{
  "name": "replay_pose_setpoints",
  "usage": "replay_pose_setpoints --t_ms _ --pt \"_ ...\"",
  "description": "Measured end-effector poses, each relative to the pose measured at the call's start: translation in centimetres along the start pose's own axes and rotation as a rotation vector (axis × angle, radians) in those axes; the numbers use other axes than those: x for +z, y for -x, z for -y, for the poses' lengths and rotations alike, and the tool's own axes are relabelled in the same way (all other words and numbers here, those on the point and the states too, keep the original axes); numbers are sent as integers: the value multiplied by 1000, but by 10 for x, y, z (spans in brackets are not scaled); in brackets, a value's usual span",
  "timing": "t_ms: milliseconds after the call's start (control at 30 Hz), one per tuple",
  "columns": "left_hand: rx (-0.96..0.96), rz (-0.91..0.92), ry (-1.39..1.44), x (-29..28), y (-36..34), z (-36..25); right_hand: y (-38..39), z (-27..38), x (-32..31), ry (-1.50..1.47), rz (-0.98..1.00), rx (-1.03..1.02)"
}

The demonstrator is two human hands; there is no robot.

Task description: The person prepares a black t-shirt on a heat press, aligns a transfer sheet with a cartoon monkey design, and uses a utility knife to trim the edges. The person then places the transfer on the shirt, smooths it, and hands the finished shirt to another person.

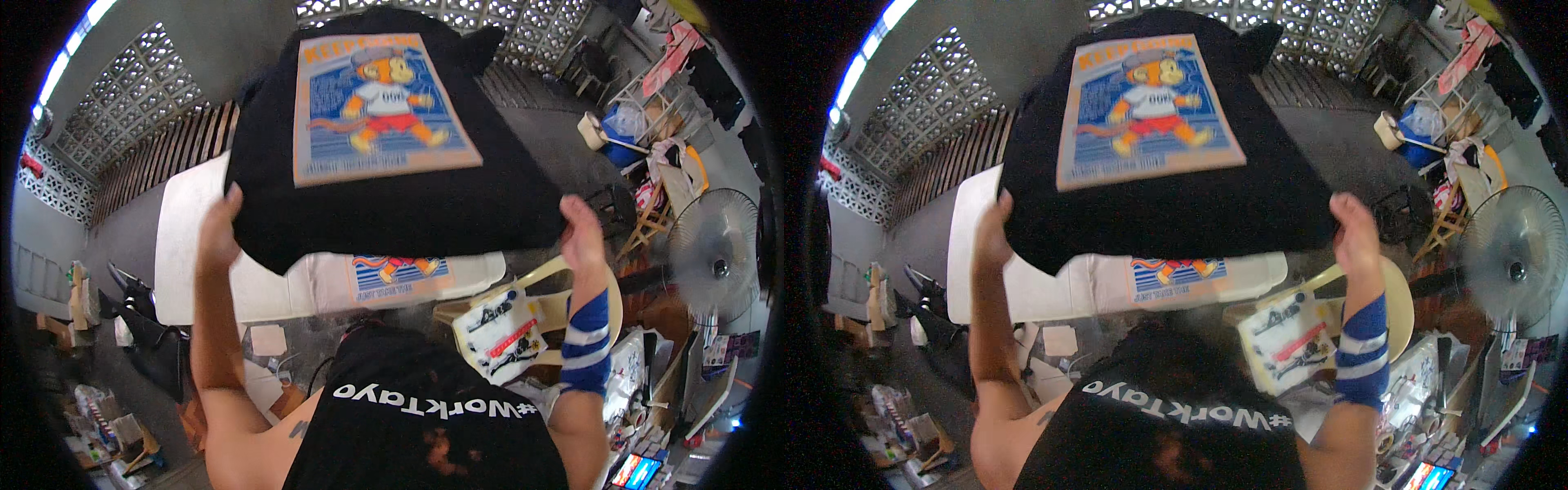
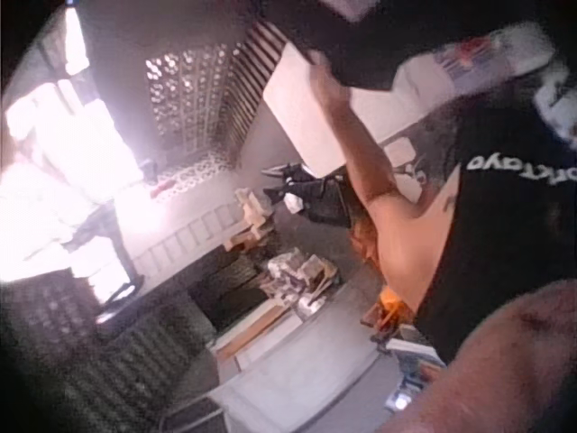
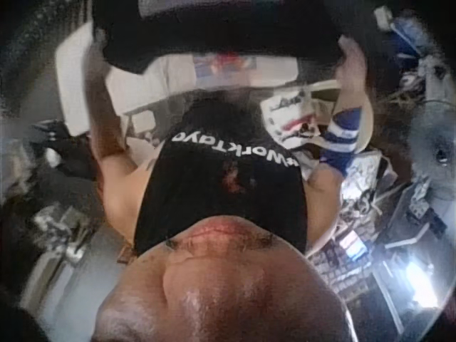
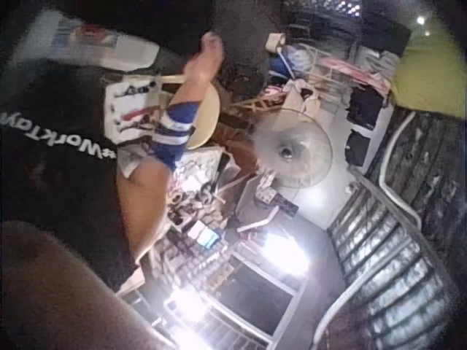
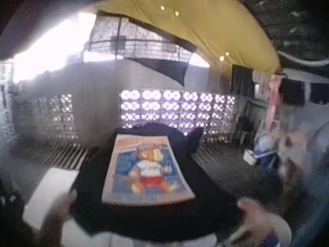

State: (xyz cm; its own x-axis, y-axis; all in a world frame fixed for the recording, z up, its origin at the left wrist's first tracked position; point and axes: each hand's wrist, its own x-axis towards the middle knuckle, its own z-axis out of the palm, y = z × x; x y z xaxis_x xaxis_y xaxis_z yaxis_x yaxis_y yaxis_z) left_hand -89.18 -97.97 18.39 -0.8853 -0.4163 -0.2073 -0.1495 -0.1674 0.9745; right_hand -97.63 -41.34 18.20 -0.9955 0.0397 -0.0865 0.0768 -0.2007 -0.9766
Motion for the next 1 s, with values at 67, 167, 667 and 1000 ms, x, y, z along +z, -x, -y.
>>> replay_pose_setpoints --t_ms 67,167,667,1000 --pt "-112 200 54 -25 20 84 28 -77 -38 152 -87 112" --pt "-418 36 -487 -36 34 199 66 -181 -87 577 -109 369" --pt "769 157 -1333 138 -109 257 24 -299 120 1494 281 -353" --pt "721 -88 -1320 137 -287 240 14 -283 129 1481 305 -157"
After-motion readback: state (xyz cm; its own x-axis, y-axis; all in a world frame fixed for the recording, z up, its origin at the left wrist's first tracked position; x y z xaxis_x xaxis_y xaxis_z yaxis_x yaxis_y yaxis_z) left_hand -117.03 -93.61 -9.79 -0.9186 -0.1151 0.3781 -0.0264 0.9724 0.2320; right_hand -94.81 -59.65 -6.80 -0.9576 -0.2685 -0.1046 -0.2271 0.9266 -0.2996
